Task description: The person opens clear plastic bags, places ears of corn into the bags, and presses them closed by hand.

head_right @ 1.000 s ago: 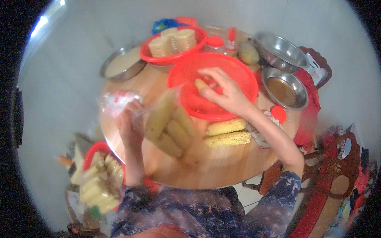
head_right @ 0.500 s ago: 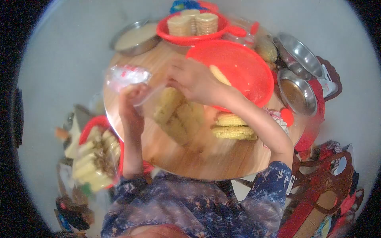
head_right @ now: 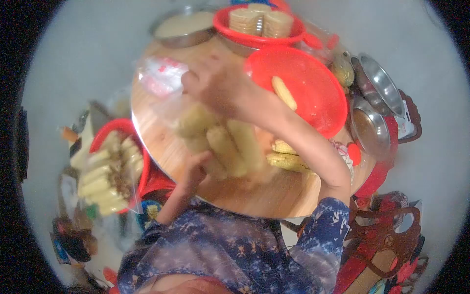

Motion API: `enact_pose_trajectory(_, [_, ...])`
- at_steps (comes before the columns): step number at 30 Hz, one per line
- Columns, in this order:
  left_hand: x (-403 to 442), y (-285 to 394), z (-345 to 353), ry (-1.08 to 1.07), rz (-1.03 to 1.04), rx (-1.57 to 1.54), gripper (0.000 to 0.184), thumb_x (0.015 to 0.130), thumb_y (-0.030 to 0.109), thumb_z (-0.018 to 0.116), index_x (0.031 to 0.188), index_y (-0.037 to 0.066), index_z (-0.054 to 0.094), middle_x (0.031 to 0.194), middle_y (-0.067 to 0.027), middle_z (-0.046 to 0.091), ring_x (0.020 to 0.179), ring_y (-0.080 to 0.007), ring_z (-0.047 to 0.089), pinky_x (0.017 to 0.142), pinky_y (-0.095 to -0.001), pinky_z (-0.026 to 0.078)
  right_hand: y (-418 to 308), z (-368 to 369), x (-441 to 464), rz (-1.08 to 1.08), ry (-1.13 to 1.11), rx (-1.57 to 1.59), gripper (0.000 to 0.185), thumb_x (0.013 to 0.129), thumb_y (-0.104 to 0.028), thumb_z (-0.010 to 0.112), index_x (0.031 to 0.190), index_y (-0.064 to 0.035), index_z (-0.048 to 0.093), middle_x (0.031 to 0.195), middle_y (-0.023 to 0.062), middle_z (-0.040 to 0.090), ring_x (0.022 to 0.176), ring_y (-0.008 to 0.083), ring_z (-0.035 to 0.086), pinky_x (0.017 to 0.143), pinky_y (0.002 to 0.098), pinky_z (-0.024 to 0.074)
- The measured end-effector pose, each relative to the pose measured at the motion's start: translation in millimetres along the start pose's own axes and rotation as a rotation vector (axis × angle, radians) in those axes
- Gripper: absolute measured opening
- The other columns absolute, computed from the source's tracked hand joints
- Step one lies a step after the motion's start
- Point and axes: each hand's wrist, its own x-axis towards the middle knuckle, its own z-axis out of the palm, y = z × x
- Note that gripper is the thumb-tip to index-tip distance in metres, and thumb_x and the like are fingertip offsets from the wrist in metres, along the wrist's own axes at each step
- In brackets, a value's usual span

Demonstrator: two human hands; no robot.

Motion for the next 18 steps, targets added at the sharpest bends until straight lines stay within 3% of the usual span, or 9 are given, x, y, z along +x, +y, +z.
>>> enact_pose_trajectory(2, [-10.7,19.3,4.4,0.022,-0.093,-0.361,0.072,0.085,0.033,0.067,0.144,0.001,0.045,0.134,-0.015,0.06,0.122,-0.0283,0.06,0.103,-0.0423,0.049,13.9,5.7,7.8,-0.013,-0.037,-0.047,0.01,0.087,-0.011,0.07,0.093,-0.0064,0.063,0.085,0.0082,0.062,0.086,0.0293,0.061,0.08,0.0387,0.048])
enact_pose_trajectory(4, [-14.1,23.9,7.3,0.07,-0.099,-0.437,0.072,0.086,0.038,0.063,0.145,0.001,0.043,0.135,-0.0158,0.059,0.124,-0.0295,0.059,0.104,-0.0438,0.049,32.9,-7.3,11.2,0.131,0.04,0.022,0.012,0.093,-0.011,0.065,0.102,-0.0034,0.067,0.093,0.0082,0.066,0.095,0.0247,0.065,0.086,0.0377,0.0497])
enact_pose_trajectory(6, [-16.6,35.5,14.5,0.136,-0.092,-0.546,0.072,0.089,0.043,0.059,0.146,0.001,0.043,0.137,-0.0169,0.057,0.126,-0.0301,0.058,0.105,-0.0449,0.049,39.7,-17.0,1.3,0.493,0.194,0.378,0.02,0.097,-0.019,0.062,0.11,-0.0041,0.068,0.103,0.0107,0.068,0.1,0.0244,0.065,0.089,0.0325,0.0506])
enact_pose_trajectory(8, [-11.3,37.4,4.8,0.141,-0.038,-0.537,0.071,0.09,0.043,0.058,0.146,0.001,0.043,0.137,-0.0169,0.057,0.125,-0.0299,0.059,0.104,-0.0444,0.049,27.0,-27.7,-20.7,0.743,0.216,0.526,0.027,0.103,-0.021,0.058,0.122,-0.0021,0.064,0.116,0.0098,0.067,0.109,0.0193,0.063,0.095,0.0294,0.0482])
enact_pose_trajectory(10, [-6.0,40.7,-3.7,0.145,0.01,-0.532,0.071,0.091,0.043,0.057,0.146,0.001,0.043,0.138,-0.0168,0.057,0.124,-0.0298,0.059,0.104,-0.0438,0.049,-1.2,-31.5,-45.5,0.925,0.142,0.705,0.037,0.102,-0.023,0.059,0.132,-0.0029,0.057,0.123,0.0068,0.064,0.114,0.0164,0.059,0.098,0.0294,0.0469])
enact_pose_trajectory(11, [-3.6,46.1,-7.6,0.085,-0.001,-0.492,0.069,0.093,0.043,0.056,0.146,0.001,0.043,0.137,-0.0166,0.058,0.123,-0.0289,0.06,0.104,-0.0433,0.05,-13.8,-32.7,-59.8,0.976,-0.003,0.861,0.05,0.101,-0.026,0.06,0.144,-0.0043,0.045,0.131,0.0062,0.058,0.121,0.0178,0.056,0.102,0.0328,0.0457])
enact_pose_trajectory(12, [-2.1,50.2,-8.6,0.023,-0.014,-0.45,0.067,0.095,0.042,0.054,0.147,0.001,0.043,0.137,-0.0164,0.058,0.122,-0.0281,0.061,0.103,-0.0427,0.05,-36.5,-30.6,-64.6,1.007,-0.007,1.147,0.06,0.099,-0.024,0.063,0.15,-0.0069,0.036,0.139,0.0065,0.053,0.128,0.0183,0.051,0.106,0.0352,0.0433])
enact_pose_trajectory(15, [0.4,59.9,-1.0,0.043,-0.007,-0.423,0.062,0.099,0.038,0.053,0.147,0.001,0.042,0.136,-0.0156,0.059,0.12,-0.0258,0.063,0.101,-0.0405,0.052,-80.8,1.0,-83.8,0.999,-0.126,1.095,0.073,0.095,-0.022,0.068,0.154,-0.0057,0.029,0.145,0.009,0.049,0.134,0.0204,0.047,0.11,0.0386,0.0409])
enact_pose_trajectory(18, [-0.4,64.5,3.6,0.08,-0.063,-0.438,0.057,0.102,0.036,0.052,0.146,0.001,0.044,0.135,-0.0144,0.059,0.119,-0.0239,0.063,0.099,-0.0391,0.053,-93.8,16.9,-98.6,1.183,-0.054,1.352,0.08,0.09,-0.019,0.072,0.155,-0.0019,0.027,0.147,0.0125,0.048,0.136,0.0228,0.046,0.112,0.0395,0.0399])
